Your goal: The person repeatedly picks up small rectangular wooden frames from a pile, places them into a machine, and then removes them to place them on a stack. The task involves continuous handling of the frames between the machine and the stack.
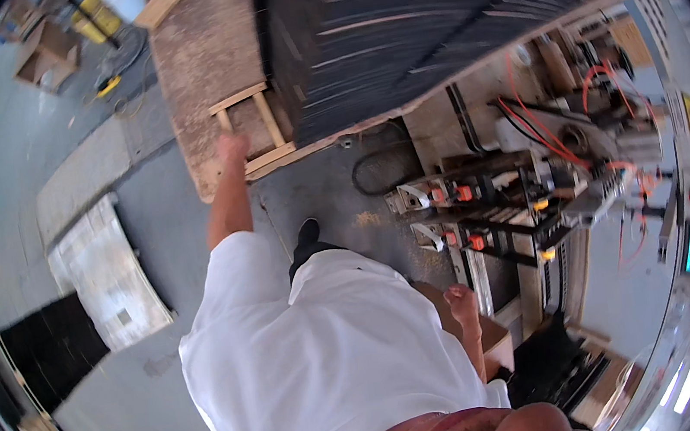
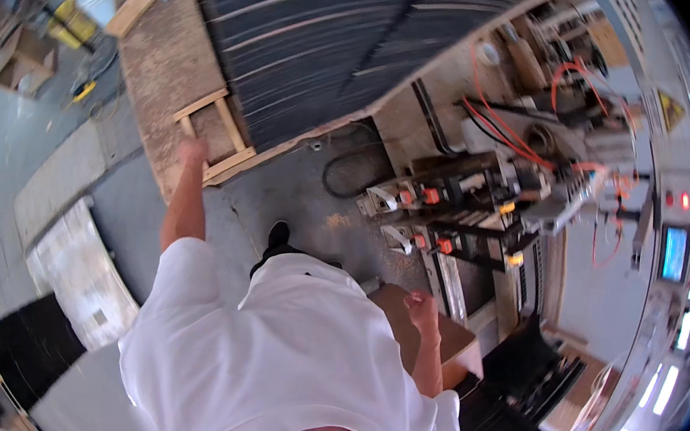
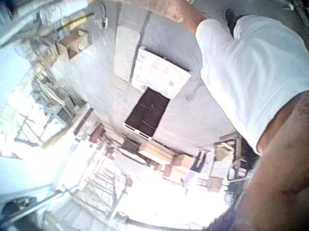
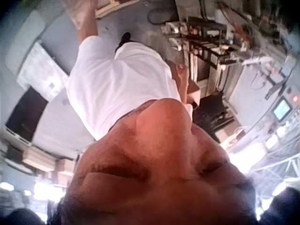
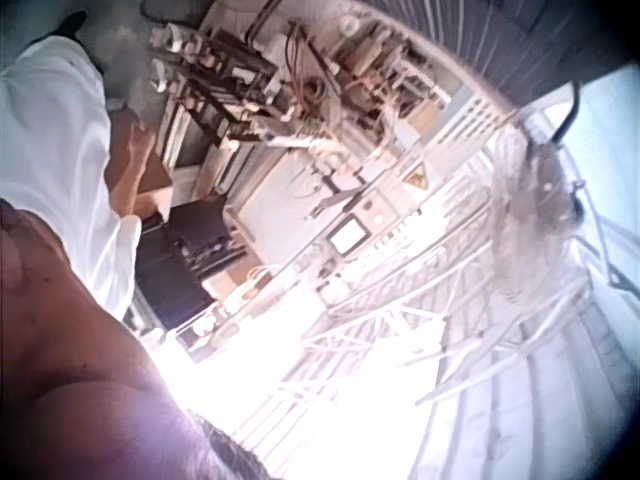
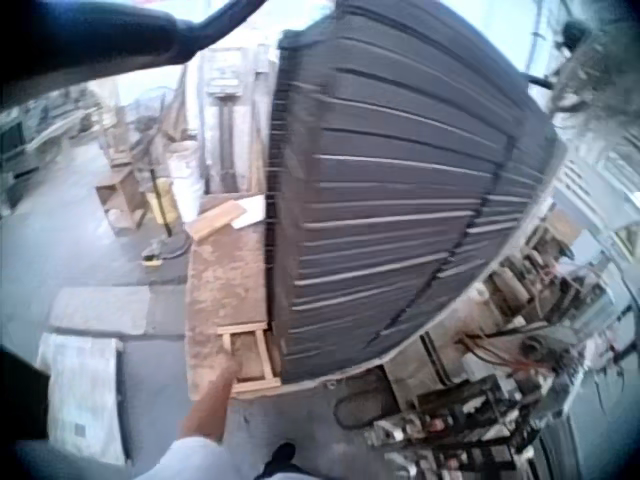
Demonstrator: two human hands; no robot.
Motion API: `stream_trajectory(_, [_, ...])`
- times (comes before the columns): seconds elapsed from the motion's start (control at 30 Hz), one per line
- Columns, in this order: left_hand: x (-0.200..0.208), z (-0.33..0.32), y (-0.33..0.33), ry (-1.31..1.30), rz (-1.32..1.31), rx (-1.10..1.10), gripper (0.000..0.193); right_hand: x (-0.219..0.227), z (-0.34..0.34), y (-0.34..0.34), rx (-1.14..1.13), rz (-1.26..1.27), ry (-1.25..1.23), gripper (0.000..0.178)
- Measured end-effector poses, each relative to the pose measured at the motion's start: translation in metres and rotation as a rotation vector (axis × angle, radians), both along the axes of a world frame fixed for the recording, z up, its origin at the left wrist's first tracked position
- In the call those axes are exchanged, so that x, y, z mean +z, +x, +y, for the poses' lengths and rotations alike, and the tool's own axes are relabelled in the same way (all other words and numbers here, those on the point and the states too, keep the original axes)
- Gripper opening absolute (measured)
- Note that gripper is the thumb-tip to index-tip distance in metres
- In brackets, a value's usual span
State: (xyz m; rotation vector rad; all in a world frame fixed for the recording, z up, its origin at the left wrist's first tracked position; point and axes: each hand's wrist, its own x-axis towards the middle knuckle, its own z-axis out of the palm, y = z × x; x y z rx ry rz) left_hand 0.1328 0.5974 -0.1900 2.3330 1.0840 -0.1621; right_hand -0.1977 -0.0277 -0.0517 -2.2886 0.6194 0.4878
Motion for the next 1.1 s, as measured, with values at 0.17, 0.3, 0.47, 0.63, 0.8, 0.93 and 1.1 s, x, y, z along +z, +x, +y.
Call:
stream_trajectory(0.17, [-0.045, 0.009, -0.037, 0.68, 0.212, -0.801, 0.026, 0.056, 0.013, 0.001, 0.073, -0.095, -0.235, 0.02])
stream_trajectory(0.3, [-0.049, -0.04, -0.085, -0.126, -0.433, -0.281, 0.025, 0.165, 0.005, 0.004, -0.059, -0.254, -0.415, 0.029])
stream_trajectory(0.47, [-0.076, -0.172, -0.124, 0.008, -0.215, -1.029, 0.022, 0.299, -0.031, -0.076, -0.16, -0.632, -0.908, 0.031])
stream_trajectory(0.63, [-0.093, -0.304, -0.118, -0.371, 0.064, -1.435, 0.016, 0.4, -0.067, -0.19, -0.506, -0.449, -1.568, 0.031])
stream_trajectory(0.8, [-0.029, -0.475, -0.133, -0.965, 0.334, -0.99, 0.008, 0.422, -0.112, -0.307, -0.966, 0.02, -1.552, 0.029])
stream_trajectory(0.93, [0.023, -0.549, -0.14, -1.135, 0.222, -1.034, 0.009, 0.412, -0.12, -0.323, -0.986, -0.156, -1.452, 0.022])
stream_trajectory(1.1, [0.113, -0.632, -0.148, -1.246, -0.048, -1.114, 0.009, 0.418, -0.09, -0.318, -1.102, -0.329, -1.32, 0.02])
